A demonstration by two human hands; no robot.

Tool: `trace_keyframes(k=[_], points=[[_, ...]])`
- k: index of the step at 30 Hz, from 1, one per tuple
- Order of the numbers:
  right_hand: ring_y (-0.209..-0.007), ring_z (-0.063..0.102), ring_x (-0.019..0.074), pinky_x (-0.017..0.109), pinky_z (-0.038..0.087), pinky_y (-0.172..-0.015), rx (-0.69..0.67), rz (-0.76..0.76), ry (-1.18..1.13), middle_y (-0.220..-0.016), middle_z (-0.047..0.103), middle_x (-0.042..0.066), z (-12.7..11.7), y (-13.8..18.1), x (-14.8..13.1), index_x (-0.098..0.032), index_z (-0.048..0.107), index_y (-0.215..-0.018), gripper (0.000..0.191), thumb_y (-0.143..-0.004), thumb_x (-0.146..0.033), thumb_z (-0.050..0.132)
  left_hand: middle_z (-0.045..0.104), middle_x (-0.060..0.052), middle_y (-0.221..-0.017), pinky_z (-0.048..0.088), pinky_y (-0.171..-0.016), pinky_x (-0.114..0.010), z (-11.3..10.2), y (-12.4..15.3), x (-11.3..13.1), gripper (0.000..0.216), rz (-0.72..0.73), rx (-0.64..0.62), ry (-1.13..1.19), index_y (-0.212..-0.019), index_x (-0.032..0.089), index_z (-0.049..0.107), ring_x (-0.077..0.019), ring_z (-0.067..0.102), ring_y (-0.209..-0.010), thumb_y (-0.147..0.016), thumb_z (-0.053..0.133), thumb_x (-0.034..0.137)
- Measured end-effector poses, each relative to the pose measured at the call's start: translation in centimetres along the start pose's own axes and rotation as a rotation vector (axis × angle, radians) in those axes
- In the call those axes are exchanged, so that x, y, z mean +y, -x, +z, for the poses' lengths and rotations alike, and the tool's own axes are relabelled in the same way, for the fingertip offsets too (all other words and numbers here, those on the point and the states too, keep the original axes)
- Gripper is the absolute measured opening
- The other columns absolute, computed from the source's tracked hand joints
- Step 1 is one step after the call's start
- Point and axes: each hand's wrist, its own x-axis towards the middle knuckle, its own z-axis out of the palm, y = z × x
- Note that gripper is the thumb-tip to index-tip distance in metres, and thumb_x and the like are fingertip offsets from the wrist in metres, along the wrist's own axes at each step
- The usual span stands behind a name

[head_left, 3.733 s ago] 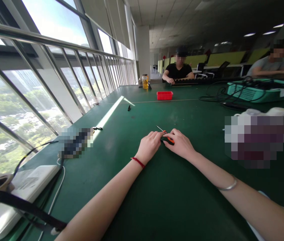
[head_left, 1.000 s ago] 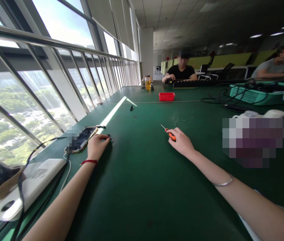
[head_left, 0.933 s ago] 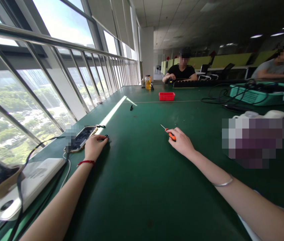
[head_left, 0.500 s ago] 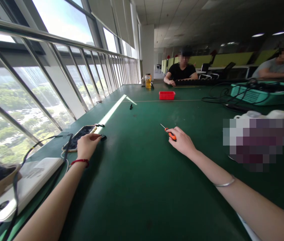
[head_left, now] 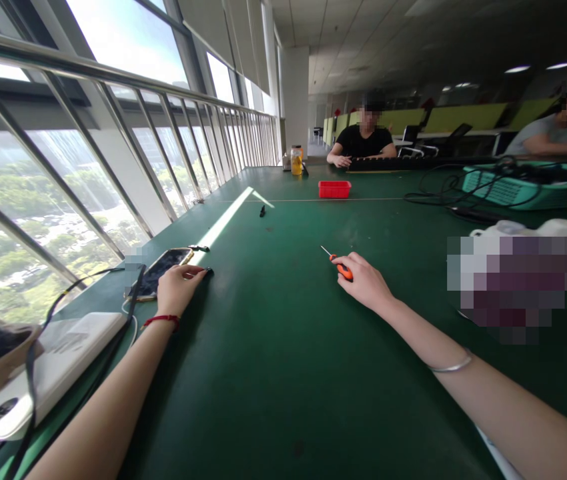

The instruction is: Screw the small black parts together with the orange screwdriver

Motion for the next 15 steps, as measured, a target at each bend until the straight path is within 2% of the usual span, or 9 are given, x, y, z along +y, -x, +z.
trace_keyframes(k=[6, 10, 13, 15], points=[[-0.069, 0.053, 0.0140, 0.025, 0.040, -0.053, 0.007, -0.010, 0.006, -0.094, 0.056, 0.005, -0.02, 0.03, -0.05, -0.022, 0.061, -0.108, 0.031, -0.079, -0.021, 0.050, 0.069, -0.007, -0.081, 0.048, -0.076, -0.031, 0.36, -0.33, -0.56, 0.038, -0.031, -0.014, 0.016, -0.087, 0.017, 0.072, -0.0251, 0.063, -0.083, -0.066, 0.057, 0.045], [-0.070, 0.054, 0.0148, 0.025, 0.041, -0.053, 0.014, -0.006, -0.018, -0.094, 0.057, 0.005, -0.14, 0.04, -0.07, -0.021, 0.061, -0.108, 0.031, -0.079, -0.020, 0.050, 0.070, -0.008, -0.089, 0.048, -0.077, -0.031, 0.54, -0.46, -0.81, 0.043, -0.030, -0.033, 0.043, -0.095, 0.016, 0.069, -0.0248, 0.064, -0.087, -0.066, 0.058, 0.045], [-0.072, 0.055, 0.0161, 0.026, 0.042, -0.055, 0.077, -0.008, -0.107, -0.094, 0.058, 0.005, -0.20, -0.02, -0.20, -0.022, 0.062, -0.104, 0.028, -0.078, -0.021, 0.050, 0.070, -0.009, -0.089, 0.048, -0.076, -0.033, 0.59, -0.38, -0.77, 0.042, -0.023, -0.047, 0.034, -0.094, 0.016, 0.070, -0.0260, 0.063, -0.088, -0.068, 0.057, 0.046], [-0.072, 0.056, 0.0167, 0.027, 0.043, -0.057, 0.162, 0.016, -0.253, -0.093, 0.060, 0.005, -0.16, -0.08, -0.53, -0.022, 0.063, -0.100, 0.025, -0.078, -0.023, 0.052, 0.070, -0.008, -0.087, 0.048, -0.075, -0.033, 0.78, -0.23, -0.53, 0.039, -0.005, -0.057, 0.047, -0.092, 0.017, 0.071, -0.0261, 0.063, -0.087, -0.069, 0.056, 0.045]])
